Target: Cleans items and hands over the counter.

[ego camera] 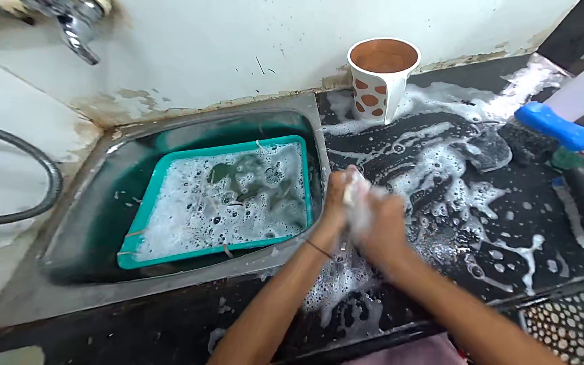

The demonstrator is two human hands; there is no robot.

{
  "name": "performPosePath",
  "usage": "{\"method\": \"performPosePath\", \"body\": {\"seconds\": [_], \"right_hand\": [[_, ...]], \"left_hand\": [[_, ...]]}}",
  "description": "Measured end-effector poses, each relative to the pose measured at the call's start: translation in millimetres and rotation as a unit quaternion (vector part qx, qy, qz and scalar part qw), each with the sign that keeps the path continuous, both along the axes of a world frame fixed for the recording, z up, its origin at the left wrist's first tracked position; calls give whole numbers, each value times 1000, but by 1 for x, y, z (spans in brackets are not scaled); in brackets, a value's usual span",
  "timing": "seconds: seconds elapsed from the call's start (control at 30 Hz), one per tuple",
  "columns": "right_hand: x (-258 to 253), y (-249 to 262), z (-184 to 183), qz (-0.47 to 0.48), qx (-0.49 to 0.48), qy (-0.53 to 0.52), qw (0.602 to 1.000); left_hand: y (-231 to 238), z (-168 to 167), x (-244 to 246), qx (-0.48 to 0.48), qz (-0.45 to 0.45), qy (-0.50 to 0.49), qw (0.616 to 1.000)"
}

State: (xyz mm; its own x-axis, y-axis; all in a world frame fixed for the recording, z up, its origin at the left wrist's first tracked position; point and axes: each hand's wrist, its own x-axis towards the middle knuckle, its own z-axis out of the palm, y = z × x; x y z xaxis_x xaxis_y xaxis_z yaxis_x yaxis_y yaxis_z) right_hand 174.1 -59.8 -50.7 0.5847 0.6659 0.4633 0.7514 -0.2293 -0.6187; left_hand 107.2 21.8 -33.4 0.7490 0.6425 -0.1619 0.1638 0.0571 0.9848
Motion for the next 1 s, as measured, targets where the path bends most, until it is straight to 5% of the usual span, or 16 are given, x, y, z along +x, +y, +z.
{"method": "performPosePath", "body": {"seconds": [0.13,0.27,0.4,0.5,0.67,0.83,1.0], "right_hand": [[38,18,24,-9,-174,68,982],[10,13,15,-27,-68,-14,997],[40,15,20,-23,-163,69,984],[14,2,8,-26,-75,-30,996],[71,14,6,46,-207,-34,977],[144,-13,17,258,-158,219,928],[164,-24,-12,151,-91,254,951]], "left_hand": [[-9,1,-3,-7,-9,61,998],[-1,-6,-10,-66,-10,15,998],[-17,7,-9,-100,-21,45,994],[-6,2,-7,-128,-17,-14,992],[-16,0,-11,-102,-60,46,992],[23,-10,-66,-35,-163,33,986],[36,-25,-87,-14,-99,-45,994]]}}
